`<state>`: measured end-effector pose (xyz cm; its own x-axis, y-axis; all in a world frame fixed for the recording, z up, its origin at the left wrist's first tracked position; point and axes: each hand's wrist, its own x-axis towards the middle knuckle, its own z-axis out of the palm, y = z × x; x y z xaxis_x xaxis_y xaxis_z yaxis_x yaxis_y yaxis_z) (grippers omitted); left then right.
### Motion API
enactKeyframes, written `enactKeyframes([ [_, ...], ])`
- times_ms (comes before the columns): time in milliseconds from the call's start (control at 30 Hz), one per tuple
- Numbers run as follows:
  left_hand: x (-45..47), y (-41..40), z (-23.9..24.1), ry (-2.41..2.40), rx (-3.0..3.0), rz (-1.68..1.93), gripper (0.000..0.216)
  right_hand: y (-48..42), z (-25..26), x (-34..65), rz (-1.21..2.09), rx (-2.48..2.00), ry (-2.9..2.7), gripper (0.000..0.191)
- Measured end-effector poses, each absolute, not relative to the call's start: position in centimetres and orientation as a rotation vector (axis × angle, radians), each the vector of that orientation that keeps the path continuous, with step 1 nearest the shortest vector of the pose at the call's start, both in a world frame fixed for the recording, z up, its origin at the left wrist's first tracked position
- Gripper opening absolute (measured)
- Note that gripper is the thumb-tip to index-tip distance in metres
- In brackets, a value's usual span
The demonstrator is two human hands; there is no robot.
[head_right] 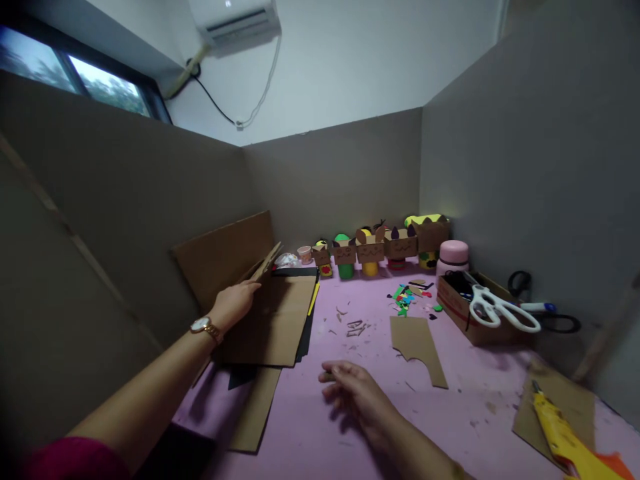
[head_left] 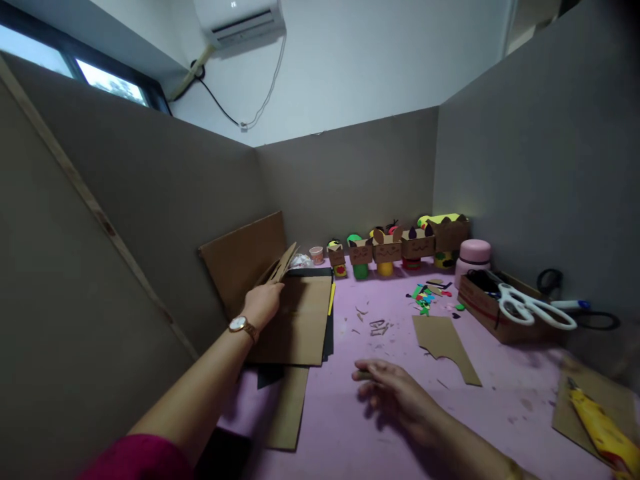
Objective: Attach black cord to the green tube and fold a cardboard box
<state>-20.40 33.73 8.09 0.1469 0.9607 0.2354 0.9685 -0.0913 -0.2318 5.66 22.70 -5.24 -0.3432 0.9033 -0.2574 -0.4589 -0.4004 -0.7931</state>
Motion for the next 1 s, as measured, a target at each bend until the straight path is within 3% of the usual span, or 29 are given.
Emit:
enactKeyframes([
  [133,-22.3,33.7,9.6,-1.899,-2.076,-0.055,0.031,26.6,-3.7,0.7,1.882,-1.019,-0.777,0.013],
  [433,-24.0,33.6,8.8,-1.885,-2.071,-0.14,0.041,33.4,-4.4,-5.7,1.837,-1.376,-0.817,0.028],
  [667,-23.9,33.5,8.0,-1.902,-2.096,-0.205,0.037,33.9,-3.7,-7.4,1.729,-1.313,-0.904,0.028],
  [800,-23.7,33.4,7.7,-1.917,-2.107,-0.214,0.032,32.8,-2.8,-6.2,1.642,-1.182,-0.928,0.023],
  [933,-23.3,33.4,7.5,-1.909,-2.137,-0.212,0.033,29.2,-2.8,-1.0,1.607,-1.011,-0.934,0.006],
  [1000,-22.8,33.4,7.2,-1.906,-2.153,-0.203,0.033,26.6,-3.2,2.6,1.625,-0.943,-0.929,0.012],
])
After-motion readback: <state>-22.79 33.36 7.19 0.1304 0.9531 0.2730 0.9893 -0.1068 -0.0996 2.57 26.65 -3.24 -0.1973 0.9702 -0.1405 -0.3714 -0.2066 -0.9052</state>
